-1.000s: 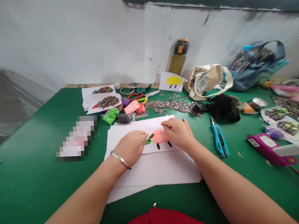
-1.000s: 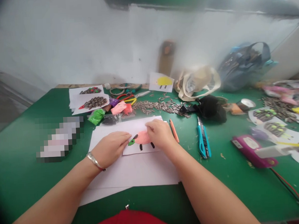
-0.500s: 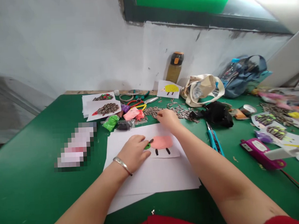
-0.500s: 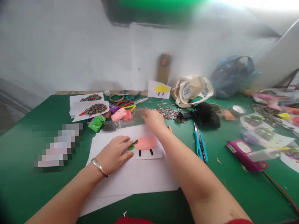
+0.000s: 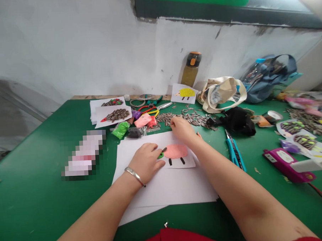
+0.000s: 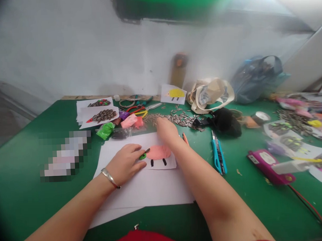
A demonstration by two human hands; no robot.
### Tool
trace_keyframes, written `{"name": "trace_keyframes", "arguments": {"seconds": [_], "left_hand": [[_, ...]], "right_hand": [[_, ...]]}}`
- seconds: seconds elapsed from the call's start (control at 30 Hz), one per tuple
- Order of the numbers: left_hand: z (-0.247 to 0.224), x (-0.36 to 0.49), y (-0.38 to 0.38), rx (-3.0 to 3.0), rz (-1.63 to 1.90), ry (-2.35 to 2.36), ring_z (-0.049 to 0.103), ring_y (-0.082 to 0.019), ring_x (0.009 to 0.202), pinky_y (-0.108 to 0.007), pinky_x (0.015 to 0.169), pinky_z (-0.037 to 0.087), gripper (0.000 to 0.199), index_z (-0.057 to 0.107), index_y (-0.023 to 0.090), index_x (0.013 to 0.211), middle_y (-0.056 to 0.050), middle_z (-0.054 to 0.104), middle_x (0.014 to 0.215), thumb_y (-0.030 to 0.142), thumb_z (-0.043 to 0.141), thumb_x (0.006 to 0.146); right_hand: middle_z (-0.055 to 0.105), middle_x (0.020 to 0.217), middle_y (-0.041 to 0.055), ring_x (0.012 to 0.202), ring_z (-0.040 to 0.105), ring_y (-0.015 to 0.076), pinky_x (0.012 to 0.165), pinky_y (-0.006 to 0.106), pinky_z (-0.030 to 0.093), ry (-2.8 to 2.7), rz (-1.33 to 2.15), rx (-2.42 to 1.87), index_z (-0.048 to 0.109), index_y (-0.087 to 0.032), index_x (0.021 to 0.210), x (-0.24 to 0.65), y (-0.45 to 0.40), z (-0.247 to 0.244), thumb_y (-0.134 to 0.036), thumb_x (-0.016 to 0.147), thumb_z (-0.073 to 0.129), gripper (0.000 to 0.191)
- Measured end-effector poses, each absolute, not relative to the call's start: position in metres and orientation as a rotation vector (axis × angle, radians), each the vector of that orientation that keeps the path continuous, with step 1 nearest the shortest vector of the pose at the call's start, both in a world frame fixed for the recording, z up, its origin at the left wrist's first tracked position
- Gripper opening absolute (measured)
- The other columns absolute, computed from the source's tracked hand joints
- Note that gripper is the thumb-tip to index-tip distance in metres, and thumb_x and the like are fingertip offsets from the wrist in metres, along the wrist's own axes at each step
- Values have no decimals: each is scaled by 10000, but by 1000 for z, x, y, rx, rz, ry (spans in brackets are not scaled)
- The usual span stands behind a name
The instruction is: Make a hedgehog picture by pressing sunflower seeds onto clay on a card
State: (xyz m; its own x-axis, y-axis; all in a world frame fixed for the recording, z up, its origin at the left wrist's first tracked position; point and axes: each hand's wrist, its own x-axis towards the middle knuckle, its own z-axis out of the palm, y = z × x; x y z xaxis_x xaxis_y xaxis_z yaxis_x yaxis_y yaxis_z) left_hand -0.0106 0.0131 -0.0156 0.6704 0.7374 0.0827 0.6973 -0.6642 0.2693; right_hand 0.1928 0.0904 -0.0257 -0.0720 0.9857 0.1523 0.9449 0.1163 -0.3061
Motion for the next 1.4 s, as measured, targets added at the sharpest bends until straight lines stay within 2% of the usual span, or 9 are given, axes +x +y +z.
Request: {"name": "trace_keyframes", "arguments": {"seconds": [0.2, 0.3, 0.4, 0.6, 0.73, 0.93, 1.4], "left_hand": [[-14, -7, 12, 2678, 233, 1183, 553, -247, 929, -382, 859, 439, 197, 677, 139, 959, -96, 610, 932, 277, 599, 843], [-15, -5, 11, 2671, 229, 1207, 554, -248, 929, -380, 859, 436, 207, 680, 146, 951, -92, 608, 932, 305, 619, 834], [-19, -5, 10, 2661, 245, 1226, 554, -260, 965, -391, 884, 430, 259, 677, 147, 1010, -100, 618, 973, 330, 634, 831], [-20, -5, 10, 2676, 267, 1215, 566, -252, 953, -382, 884, 431, 257, 685, 144, 1008, -95, 633, 951, 331, 629, 840], [-18, -7, 10, 2667, 273, 1195, 565, -252, 961, -384, 884, 432, 236, 681, 152, 987, -94, 633, 968, 325, 625, 837], [-16, -7, 10, 2653, 283, 1184, 569, -246, 941, -387, 873, 439, 166, 670, 160, 939, -84, 634, 942, 270, 594, 840], [-10, -5, 10, 2664, 236, 1190, 564, -225, 884, -373, 836, 447, 124, 664, 163, 891, -62, 612, 874, 242, 588, 834]], "right_hand": [[639, 752, -16, 658, 546, 142, 623, 254, 395, -1728, 448, -1689, 628, -242, 917, 202, 40, -7, -236, 829, 473, 178], [634, 703, -23, 635, 586, 129, 608, 238, 426, -1638, 749, -1593, 659, -229, 822, 198, 8, -3, -283, 828, 504, 164], [677, 739, -19, 691, 625, 132, 671, 241, 446, -1629, 844, -1567, 695, -236, 905, 189, -9, -4, -282, 833, 525, 191], [671, 731, -25, 675, 576, 129, 633, 235, 399, -1971, 769, -1441, 689, -238, 849, 175, -10, -18, -226, 875, 502, 189], [682, 799, -3, 767, 576, 148, 696, 254, 388, -2110, 635, -1420, 686, -234, 895, 176, -7, -24, -192, 902, 486, 204], [674, 801, 23, 839, 557, 175, 776, 283, 380, -2158, 507, -1407, 687, -212, 870, 179, -3, -28, -199, 888, 550, 139], [668, 833, 33, 838, 541, 176, 781, 298, 338, -2230, 418, -1431, 716, -217, 895, 178, -1, -35, -242, 907, 547, 172]]}}
